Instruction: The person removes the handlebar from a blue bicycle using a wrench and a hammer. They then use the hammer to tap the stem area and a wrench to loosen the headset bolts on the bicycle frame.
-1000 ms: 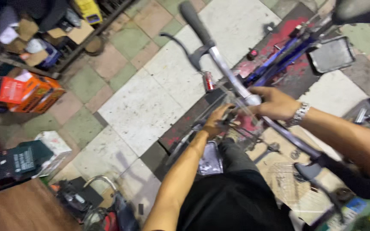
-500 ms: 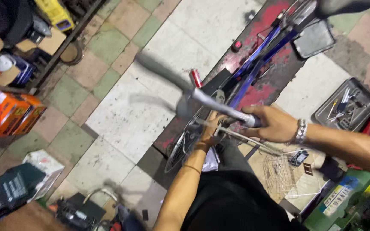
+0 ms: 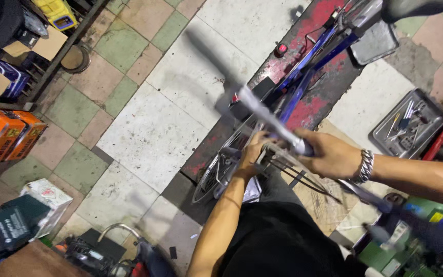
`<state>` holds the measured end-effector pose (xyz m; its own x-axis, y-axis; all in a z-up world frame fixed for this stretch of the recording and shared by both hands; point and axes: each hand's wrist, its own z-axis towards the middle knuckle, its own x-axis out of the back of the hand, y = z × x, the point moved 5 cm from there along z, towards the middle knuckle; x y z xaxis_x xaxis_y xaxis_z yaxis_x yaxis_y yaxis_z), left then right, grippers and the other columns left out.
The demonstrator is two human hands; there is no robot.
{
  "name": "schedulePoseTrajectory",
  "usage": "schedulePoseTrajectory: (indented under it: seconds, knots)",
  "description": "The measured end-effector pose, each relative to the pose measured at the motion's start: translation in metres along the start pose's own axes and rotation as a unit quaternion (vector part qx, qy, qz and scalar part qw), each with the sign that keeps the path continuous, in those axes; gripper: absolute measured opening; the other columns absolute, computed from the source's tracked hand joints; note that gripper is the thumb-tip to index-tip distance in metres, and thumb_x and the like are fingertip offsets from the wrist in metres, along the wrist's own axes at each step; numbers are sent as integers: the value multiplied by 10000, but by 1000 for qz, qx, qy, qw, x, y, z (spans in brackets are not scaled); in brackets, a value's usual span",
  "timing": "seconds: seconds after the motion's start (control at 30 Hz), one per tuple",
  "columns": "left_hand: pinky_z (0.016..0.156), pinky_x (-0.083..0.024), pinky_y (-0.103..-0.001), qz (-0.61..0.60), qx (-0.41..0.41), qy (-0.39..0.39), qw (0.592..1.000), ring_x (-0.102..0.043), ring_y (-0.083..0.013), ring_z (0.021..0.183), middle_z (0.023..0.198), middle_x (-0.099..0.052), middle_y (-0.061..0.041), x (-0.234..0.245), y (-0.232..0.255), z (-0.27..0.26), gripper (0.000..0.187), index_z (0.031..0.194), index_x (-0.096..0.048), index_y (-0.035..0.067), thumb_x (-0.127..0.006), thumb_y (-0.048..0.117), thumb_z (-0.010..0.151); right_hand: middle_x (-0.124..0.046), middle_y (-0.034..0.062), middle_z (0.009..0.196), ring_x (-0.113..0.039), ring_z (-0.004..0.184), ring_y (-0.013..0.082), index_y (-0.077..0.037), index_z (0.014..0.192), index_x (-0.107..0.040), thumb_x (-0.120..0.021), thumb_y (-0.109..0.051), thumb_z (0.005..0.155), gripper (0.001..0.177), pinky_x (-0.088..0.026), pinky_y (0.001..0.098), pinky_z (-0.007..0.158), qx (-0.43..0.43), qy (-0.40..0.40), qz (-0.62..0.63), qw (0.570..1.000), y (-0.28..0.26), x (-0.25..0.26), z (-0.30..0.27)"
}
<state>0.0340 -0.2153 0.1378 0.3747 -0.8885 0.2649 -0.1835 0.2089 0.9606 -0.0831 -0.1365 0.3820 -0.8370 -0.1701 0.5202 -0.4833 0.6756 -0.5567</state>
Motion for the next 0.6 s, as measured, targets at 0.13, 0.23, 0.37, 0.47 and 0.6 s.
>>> schedulePoseTrajectory:
  seconds: [0.13, 0.23, 0.37, 0.47, 0.6]
  knots:
    - [1023, -541, -363, -7, 0, -12, 1000, -681, -301, 1181, 1457, -570, -102, 0, 4, 3, 410, 1202, -746, 185, -809, 186, 796, -658, 38, 635, -670, 583, 196, -272, 1439, -464, -760, -319, 852, 660, -557, 388, 610, 1, -108, -75, 991, 4, 3, -4]
    - [963, -571, -359, -28, 7, -13, 1000, -704, -279, 1153, 1410, -599, -97, 2, 4, -3, 381, 1191, -742, 166, -780, 170, 812, -643, 65, 686, -680, 654, 211, -208, 1232, -571, -694, -169, 862, 392, -498, 430, 637, 111, -223, -159, 955, 8, 12, -1]
    - [963, -555, -368, -16, -55, 0, 998, -680, -303, 1158, 1389, -596, -131, 0, 9, 4, 404, 1193, -733, 123, -790, 166, 796, -647, 61, 665, -680, 639, 228, -242, 1241, -576, -740, -209, 841, 434, -524, 413, 634, 68, -135, -106, 983, 6, 8, -6]
    - [941, -562, -362, -3, -41, 3, 999, -693, -298, 1132, 1380, -605, -137, 11, 9, 6, 404, 1182, -733, 121, -791, 160, 784, -639, 59, 679, -666, 626, 243, -237, 1262, -559, -728, -216, 856, 440, -538, 408, 624, 8, -80, -40, 996, -4, 0, -4]
    - [913, -572, -355, -2, -32, 2, 999, -710, -291, 1097, 1367, -617, -144, 16, 20, 4, 404, 1167, -734, 119, -792, 151, 769, -639, 104, 700, -662, 625, 287, -238, 1290, -540, -698, -194, 863, 458, -554, 423, 613, -33, -66, 24, 997, -5, -3, -4]
